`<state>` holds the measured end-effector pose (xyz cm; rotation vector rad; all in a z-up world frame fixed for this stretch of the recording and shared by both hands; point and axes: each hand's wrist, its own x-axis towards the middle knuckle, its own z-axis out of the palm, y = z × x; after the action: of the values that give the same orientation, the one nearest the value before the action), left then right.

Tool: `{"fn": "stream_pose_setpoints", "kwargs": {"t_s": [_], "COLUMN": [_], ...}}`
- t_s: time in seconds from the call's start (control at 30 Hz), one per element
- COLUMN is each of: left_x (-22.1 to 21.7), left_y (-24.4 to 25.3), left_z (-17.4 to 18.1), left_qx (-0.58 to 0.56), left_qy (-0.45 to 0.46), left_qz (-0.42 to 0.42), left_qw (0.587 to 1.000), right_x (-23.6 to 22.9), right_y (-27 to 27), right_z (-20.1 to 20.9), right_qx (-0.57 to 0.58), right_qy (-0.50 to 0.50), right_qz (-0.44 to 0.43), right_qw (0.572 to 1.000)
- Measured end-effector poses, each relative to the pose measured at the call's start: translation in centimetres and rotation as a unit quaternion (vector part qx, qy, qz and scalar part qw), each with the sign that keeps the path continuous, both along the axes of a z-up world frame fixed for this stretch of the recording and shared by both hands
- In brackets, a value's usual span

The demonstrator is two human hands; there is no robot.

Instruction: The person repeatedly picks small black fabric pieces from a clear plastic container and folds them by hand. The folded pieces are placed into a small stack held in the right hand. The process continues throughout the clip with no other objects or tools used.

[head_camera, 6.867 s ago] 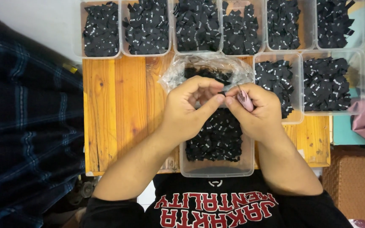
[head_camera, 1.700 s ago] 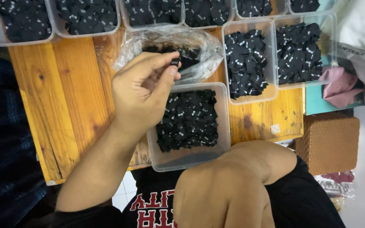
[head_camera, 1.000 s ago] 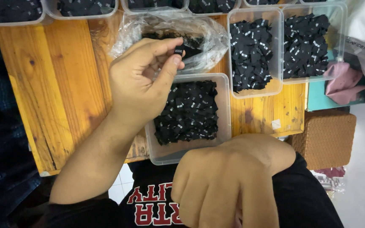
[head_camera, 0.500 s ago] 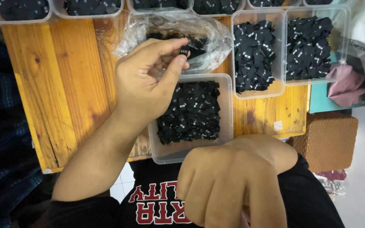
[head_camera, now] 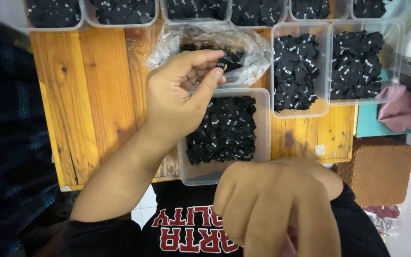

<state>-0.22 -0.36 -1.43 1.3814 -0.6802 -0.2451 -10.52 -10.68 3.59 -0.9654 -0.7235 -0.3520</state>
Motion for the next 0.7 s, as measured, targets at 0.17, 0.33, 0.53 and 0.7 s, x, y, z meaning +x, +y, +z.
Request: {"fn": "stream_pose_setpoints", "kwargs": {"t_s": [0.17,0.33,0.53,0.7], "left_x": [0.0,0.0,0.2,0.5], "left_y": [-0.1,-0.1,0.2,0.1], "left_z": [-0.1,0.2,0.3,0.0], "left_qx": [0.001,0.010,-0.015,-0.013], "left_qy": [-0.008,-0.010,-0.020,-0.038], "left_qz": [0.003,-0.001,0.008,-0.011], "left_qw": [1.000,1.000,1.000,0.999], "right_x": [2.3,1.1,-1.9,-2.3], "right_y": [0.2,0.5,0.7,0.0], "right_z": [-0.6,0.1,1.9,4.1], "right_qx": [0.007,0.014,0.027,-0.118], "right_qy": [-0.005,-0.023,-0.063,0.046], "right_qz": [-0.012,-0.012,0.002,-0.096], "right_qw": [1.000,1.000,0.998,0.987]}}
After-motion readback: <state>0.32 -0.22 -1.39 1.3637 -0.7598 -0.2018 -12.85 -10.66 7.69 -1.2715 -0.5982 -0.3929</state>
